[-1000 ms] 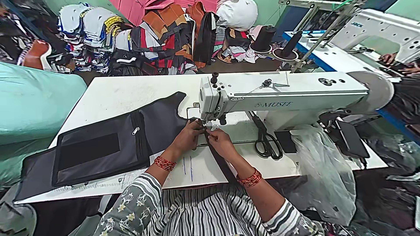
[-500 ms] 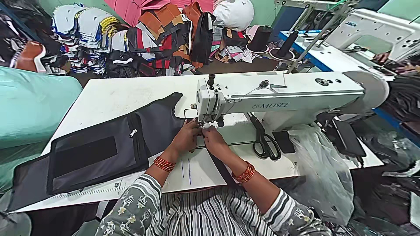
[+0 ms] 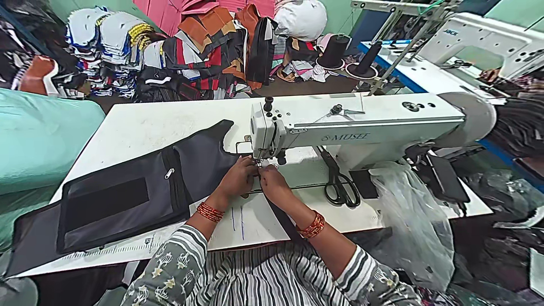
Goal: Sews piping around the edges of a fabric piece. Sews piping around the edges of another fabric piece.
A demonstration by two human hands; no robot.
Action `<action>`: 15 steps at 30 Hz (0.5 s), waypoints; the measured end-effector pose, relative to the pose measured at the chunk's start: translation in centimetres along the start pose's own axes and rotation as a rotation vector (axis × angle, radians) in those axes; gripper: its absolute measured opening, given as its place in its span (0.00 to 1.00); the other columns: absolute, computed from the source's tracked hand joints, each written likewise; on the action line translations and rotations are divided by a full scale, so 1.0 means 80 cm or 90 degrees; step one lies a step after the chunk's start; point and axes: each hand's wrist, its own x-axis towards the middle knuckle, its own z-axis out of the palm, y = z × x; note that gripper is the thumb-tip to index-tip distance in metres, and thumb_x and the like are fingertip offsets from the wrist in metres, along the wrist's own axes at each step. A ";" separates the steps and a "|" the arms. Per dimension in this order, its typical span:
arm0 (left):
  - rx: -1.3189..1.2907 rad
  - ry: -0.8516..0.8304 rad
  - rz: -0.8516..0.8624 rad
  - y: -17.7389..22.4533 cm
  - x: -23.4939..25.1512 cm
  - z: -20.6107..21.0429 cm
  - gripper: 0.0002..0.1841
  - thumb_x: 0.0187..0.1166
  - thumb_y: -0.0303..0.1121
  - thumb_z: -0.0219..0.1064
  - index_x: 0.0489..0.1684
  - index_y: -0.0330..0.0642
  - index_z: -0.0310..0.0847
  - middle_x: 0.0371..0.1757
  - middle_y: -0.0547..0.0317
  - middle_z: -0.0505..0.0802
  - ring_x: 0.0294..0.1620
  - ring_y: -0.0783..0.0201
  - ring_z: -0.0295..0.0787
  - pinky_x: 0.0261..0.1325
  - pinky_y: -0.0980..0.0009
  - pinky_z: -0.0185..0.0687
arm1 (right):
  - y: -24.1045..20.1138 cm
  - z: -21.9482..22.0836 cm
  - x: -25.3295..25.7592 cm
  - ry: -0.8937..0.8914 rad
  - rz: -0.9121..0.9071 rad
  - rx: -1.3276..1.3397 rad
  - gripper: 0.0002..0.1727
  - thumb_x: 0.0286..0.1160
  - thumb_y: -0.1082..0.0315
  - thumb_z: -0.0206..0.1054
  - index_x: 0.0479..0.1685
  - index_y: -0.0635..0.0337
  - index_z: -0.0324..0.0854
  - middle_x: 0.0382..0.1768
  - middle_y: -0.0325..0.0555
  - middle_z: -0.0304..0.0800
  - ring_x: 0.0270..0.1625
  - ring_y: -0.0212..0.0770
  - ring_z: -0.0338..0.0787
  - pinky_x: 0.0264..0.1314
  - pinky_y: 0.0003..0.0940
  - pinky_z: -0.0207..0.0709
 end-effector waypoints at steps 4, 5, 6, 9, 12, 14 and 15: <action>0.001 -0.005 -0.008 0.000 0.002 -0.002 0.14 0.72 0.20 0.59 0.47 0.26 0.92 0.61 0.35 0.93 0.73 0.37 0.85 0.83 0.44 0.69 | -0.003 -0.001 0.003 -0.004 0.011 -0.002 0.23 0.88 0.76 0.47 0.77 0.71 0.75 0.71 0.68 0.76 0.71 0.58 0.82 0.74 0.44 0.75; 0.000 -0.011 -0.012 0.000 0.003 -0.003 0.14 0.72 0.20 0.59 0.47 0.26 0.91 0.62 0.35 0.92 0.74 0.37 0.84 0.83 0.43 0.68 | -0.004 -0.001 0.003 -0.004 0.012 0.000 0.22 0.88 0.76 0.48 0.76 0.71 0.75 0.71 0.69 0.76 0.71 0.58 0.82 0.74 0.44 0.75; 0.000 -0.013 -0.013 0.000 0.003 -0.004 0.14 0.72 0.20 0.59 0.47 0.26 0.92 0.62 0.35 0.93 0.73 0.37 0.85 0.83 0.44 0.69 | -0.005 -0.001 0.004 -0.007 0.015 0.001 0.22 0.88 0.76 0.48 0.76 0.71 0.76 0.71 0.68 0.76 0.71 0.58 0.82 0.74 0.44 0.75; 0.003 -0.007 -0.012 0.001 0.004 -0.004 0.14 0.72 0.20 0.59 0.46 0.26 0.92 0.60 0.35 0.93 0.72 0.37 0.85 0.83 0.45 0.69 | -0.006 -0.002 0.003 -0.007 0.021 0.005 0.23 0.89 0.75 0.48 0.77 0.70 0.75 0.72 0.68 0.76 0.71 0.58 0.82 0.74 0.44 0.75; 0.015 0.009 -0.004 0.000 0.001 0.000 0.14 0.73 0.20 0.59 0.46 0.26 0.92 0.60 0.36 0.93 0.73 0.37 0.85 0.82 0.46 0.70 | -0.006 0.000 0.002 0.000 0.025 -0.001 0.23 0.89 0.75 0.48 0.78 0.70 0.75 0.72 0.68 0.76 0.70 0.58 0.83 0.73 0.44 0.76; 0.028 0.010 0.010 0.001 -0.002 0.001 0.14 0.72 0.20 0.60 0.47 0.25 0.91 0.60 0.35 0.93 0.72 0.37 0.86 0.82 0.50 0.71 | -0.005 0.003 -0.002 0.005 0.020 -0.008 0.23 0.89 0.74 0.47 0.78 0.69 0.74 0.73 0.67 0.76 0.71 0.57 0.83 0.74 0.43 0.76; 0.032 0.024 0.030 0.000 -0.004 0.003 0.13 0.71 0.20 0.60 0.45 0.25 0.91 0.58 0.35 0.94 0.69 0.37 0.88 0.80 0.50 0.74 | -0.003 0.006 -0.005 0.013 0.011 -0.006 0.23 0.89 0.74 0.47 0.78 0.70 0.74 0.73 0.67 0.76 0.72 0.57 0.83 0.75 0.43 0.75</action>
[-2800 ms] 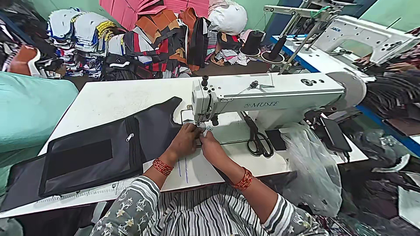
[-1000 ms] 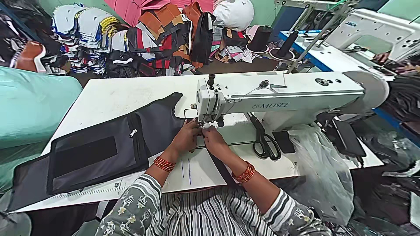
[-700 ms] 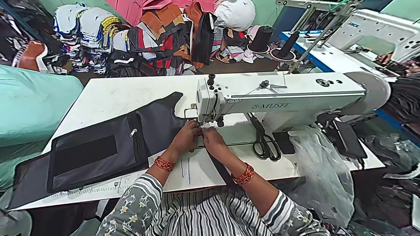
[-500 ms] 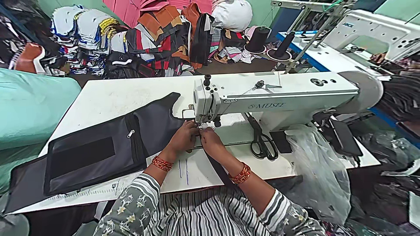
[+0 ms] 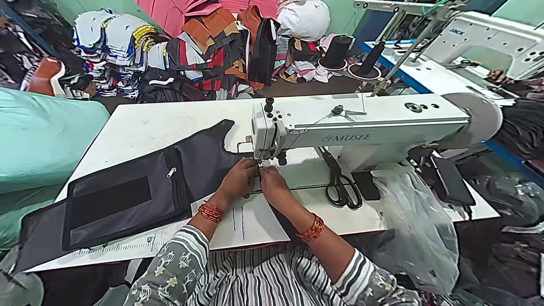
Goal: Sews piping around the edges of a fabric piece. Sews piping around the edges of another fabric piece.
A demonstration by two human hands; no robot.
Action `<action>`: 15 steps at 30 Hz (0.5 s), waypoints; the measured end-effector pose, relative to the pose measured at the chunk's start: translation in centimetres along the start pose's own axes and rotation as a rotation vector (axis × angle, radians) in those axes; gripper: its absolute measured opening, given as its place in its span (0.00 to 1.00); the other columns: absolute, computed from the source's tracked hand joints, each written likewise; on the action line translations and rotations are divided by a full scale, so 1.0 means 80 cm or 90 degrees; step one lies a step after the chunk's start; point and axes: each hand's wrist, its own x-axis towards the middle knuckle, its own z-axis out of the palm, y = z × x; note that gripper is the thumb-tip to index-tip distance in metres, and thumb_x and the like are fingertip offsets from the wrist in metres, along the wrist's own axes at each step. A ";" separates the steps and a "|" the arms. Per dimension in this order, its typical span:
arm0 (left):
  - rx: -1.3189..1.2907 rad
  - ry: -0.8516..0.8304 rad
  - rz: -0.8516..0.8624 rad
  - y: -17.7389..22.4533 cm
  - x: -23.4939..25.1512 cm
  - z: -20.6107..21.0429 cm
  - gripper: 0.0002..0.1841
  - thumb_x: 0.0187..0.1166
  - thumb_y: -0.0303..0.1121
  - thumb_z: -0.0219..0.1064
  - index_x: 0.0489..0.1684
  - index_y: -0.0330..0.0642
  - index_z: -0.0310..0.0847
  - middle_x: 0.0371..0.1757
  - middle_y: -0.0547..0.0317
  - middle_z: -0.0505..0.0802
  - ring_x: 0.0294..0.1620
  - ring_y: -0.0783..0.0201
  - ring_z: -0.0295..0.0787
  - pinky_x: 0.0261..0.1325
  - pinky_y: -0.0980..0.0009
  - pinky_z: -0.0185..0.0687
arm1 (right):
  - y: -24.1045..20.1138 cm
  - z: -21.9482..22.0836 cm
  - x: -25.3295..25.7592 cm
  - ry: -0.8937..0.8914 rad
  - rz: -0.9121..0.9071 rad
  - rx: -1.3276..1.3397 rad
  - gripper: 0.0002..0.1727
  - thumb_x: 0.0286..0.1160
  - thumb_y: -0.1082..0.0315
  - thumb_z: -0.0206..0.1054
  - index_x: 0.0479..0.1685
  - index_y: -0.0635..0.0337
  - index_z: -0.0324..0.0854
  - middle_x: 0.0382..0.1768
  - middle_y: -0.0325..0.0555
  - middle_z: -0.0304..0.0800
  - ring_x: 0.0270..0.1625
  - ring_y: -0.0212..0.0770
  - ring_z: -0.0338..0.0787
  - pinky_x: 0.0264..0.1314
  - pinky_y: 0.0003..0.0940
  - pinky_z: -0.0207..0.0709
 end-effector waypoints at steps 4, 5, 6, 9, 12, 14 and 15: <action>0.027 0.025 0.054 -0.003 -0.007 0.005 0.16 0.70 0.20 0.59 0.50 0.27 0.91 0.55 0.35 0.95 0.64 0.36 0.91 0.73 0.49 0.82 | 0.007 0.013 -0.014 0.036 -0.030 0.017 0.22 0.87 0.76 0.50 0.74 0.74 0.76 0.71 0.69 0.76 0.67 0.57 0.85 0.71 0.41 0.77; 0.037 0.007 0.058 -0.002 -0.006 0.004 0.17 0.71 0.21 0.59 0.53 0.27 0.91 0.55 0.35 0.95 0.65 0.36 0.91 0.73 0.49 0.82 | 0.007 0.012 -0.014 0.030 -0.032 0.013 0.21 0.87 0.77 0.50 0.73 0.74 0.77 0.71 0.69 0.75 0.67 0.57 0.85 0.71 0.41 0.78; 0.049 -0.017 0.060 -0.001 -0.004 0.002 0.18 0.73 0.22 0.58 0.56 0.28 0.90 0.56 0.35 0.94 0.65 0.36 0.90 0.72 0.49 0.82 | 0.007 0.011 -0.014 0.022 -0.032 0.008 0.21 0.87 0.77 0.50 0.72 0.74 0.77 0.71 0.69 0.75 0.67 0.57 0.85 0.71 0.42 0.78; 0.063 -0.075 0.060 0.003 0.000 -0.004 0.18 0.77 0.26 0.57 0.58 0.29 0.89 0.57 0.36 0.93 0.67 0.37 0.88 0.72 0.50 0.81 | 0.008 0.008 -0.012 0.012 -0.034 0.010 0.21 0.87 0.78 0.49 0.73 0.73 0.77 0.71 0.68 0.76 0.67 0.57 0.85 0.71 0.42 0.78; 0.051 -0.121 0.052 0.002 -0.001 -0.010 0.19 0.81 0.31 0.58 0.61 0.27 0.87 0.62 0.34 0.91 0.72 0.36 0.84 0.79 0.50 0.74 | 0.013 0.005 -0.014 -0.001 -0.063 0.019 0.21 0.87 0.77 0.49 0.73 0.72 0.78 0.70 0.68 0.77 0.68 0.57 0.84 0.73 0.42 0.77; 0.045 -0.136 0.045 0.002 -0.003 -0.011 0.20 0.82 0.32 0.59 0.63 0.27 0.86 0.65 0.32 0.90 0.75 0.35 0.82 0.83 0.50 0.70 | 0.023 -0.004 -0.021 0.012 -0.129 0.061 0.19 0.87 0.75 0.52 0.69 0.73 0.81 0.65 0.70 0.81 0.66 0.58 0.85 0.74 0.43 0.75; 0.044 -0.147 0.037 0.002 -0.003 -0.013 0.21 0.81 0.33 0.60 0.64 0.27 0.85 0.67 0.32 0.89 0.77 0.35 0.80 0.84 0.50 0.68 | 0.031 -0.015 -0.028 0.025 -0.167 0.083 0.19 0.87 0.74 0.55 0.67 0.73 0.84 0.62 0.69 0.85 0.65 0.58 0.86 0.73 0.44 0.75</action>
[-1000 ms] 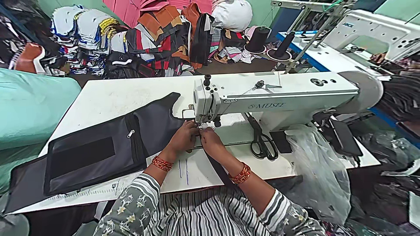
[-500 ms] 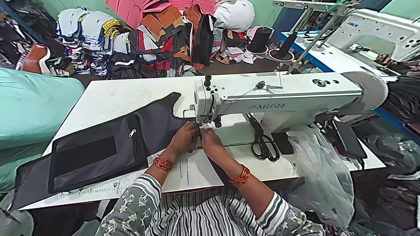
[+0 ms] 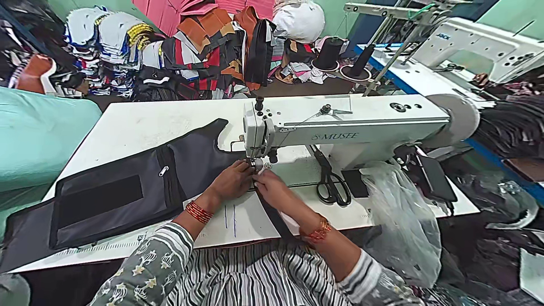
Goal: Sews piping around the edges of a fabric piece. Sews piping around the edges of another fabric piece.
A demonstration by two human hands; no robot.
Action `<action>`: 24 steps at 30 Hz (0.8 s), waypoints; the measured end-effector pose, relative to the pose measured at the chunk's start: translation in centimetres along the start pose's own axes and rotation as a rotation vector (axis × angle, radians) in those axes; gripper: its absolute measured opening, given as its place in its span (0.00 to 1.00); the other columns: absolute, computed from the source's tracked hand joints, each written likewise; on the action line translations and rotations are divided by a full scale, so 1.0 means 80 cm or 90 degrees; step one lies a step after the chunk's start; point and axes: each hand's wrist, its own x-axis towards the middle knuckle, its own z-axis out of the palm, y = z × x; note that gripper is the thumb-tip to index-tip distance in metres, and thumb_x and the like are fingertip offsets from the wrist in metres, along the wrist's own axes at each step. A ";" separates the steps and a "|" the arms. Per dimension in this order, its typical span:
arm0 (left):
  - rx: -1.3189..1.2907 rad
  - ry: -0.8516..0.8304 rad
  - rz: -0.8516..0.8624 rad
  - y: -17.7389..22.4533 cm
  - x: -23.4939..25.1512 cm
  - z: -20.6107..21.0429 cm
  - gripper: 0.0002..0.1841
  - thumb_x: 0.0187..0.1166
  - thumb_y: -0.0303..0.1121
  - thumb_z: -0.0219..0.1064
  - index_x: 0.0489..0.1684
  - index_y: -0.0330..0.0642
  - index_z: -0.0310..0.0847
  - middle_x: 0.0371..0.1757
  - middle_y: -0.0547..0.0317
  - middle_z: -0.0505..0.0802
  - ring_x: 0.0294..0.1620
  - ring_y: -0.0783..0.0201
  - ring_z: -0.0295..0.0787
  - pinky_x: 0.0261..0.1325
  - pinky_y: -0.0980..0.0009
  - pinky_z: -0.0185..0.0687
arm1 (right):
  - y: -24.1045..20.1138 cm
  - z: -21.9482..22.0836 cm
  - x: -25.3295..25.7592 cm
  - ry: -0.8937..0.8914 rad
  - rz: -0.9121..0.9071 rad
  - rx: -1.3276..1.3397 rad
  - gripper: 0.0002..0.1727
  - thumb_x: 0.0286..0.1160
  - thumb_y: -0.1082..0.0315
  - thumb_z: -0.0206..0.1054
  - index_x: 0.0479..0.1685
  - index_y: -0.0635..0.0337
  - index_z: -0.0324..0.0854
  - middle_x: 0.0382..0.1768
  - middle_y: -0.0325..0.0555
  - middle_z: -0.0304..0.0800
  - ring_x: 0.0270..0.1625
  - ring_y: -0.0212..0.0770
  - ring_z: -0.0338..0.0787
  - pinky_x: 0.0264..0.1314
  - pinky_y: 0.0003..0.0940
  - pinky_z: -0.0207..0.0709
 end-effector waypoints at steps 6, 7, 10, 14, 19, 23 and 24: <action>-0.006 -0.012 -0.018 0.002 -0.002 0.001 0.21 0.82 0.33 0.60 0.66 0.27 0.84 0.68 0.32 0.88 0.79 0.37 0.79 0.86 0.53 0.66 | 0.048 -0.200 -0.099 0.443 -0.066 -0.154 0.18 0.87 0.65 0.60 0.52 0.75 0.88 0.49 0.68 0.91 0.50 0.57 0.92 0.56 0.52 0.85; -0.003 -0.008 -0.016 0.001 -0.002 0.002 0.21 0.81 0.34 0.60 0.66 0.28 0.85 0.68 0.33 0.89 0.79 0.37 0.79 0.86 0.53 0.67 | 0.067 -0.247 -0.111 0.521 -0.015 -0.211 0.24 0.91 0.60 0.55 0.58 0.78 0.84 0.55 0.76 0.87 0.58 0.66 0.89 0.63 0.60 0.80; 0.010 0.013 0.000 -0.001 -0.002 0.004 0.21 0.80 0.34 0.60 0.64 0.29 0.86 0.66 0.34 0.90 0.77 0.38 0.81 0.84 0.53 0.70 | 0.156 -0.365 -0.112 0.665 0.155 -0.270 0.37 0.94 0.46 0.44 0.75 0.74 0.74 0.73 0.82 0.73 0.80 0.77 0.69 0.84 0.69 0.54; 0.010 0.015 -0.001 0.000 -0.003 0.004 0.21 0.80 0.34 0.61 0.64 0.28 0.86 0.66 0.33 0.89 0.77 0.37 0.81 0.83 0.52 0.71 | 0.210 -0.407 -0.100 0.527 0.377 -0.224 0.36 0.95 0.49 0.47 0.72 0.82 0.70 0.66 0.93 0.73 0.74 0.91 0.70 0.69 0.88 0.56; 0.008 0.037 0.007 -0.003 -0.004 0.007 0.21 0.80 0.35 0.60 0.63 0.29 0.86 0.64 0.35 0.90 0.74 0.37 0.83 0.79 0.51 0.75 | 0.258 -0.352 -0.111 0.746 0.228 -0.087 0.31 0.92 0.56 0.49 0.75 0.79 0.68 0.72 0.78 0.75 0.78 0.61 0.76 0.83 0.52 0.64; 0.026 0.041 0.011 -0.003 -0.004 0.007 0.21 0.79 0.35 0.60 0.63 0.29 0.86 0.64 0.35 0.91 0.73 0.38 0.84 0.79 0.52 0.75 | 0.270 -0.322 -0.101 0.892 0.164 0.023 0.28 0.92 0.62 0.48 0.73 0.83 0.67 0.68 0.71 0.79 0.72 0.40 0.80 0.78 0.26 0.67; 0.027 0.042 0.013 -0.004 -0.004 0.007 0.21 0.79 0.36 0.61 0.63 0.29 0.86 0.64 0.35 0.91 0.74 0.38 0.84 0.80 0.52 0.74 | 0.273 -0.335 -0.105 0.849 0.189 -0.007 0.31 0.93 0.57 0.46 0.68 0.85 0.70 0.63 0.74 0.80 0.67 0.46 0.81 0.76 0.35 0.69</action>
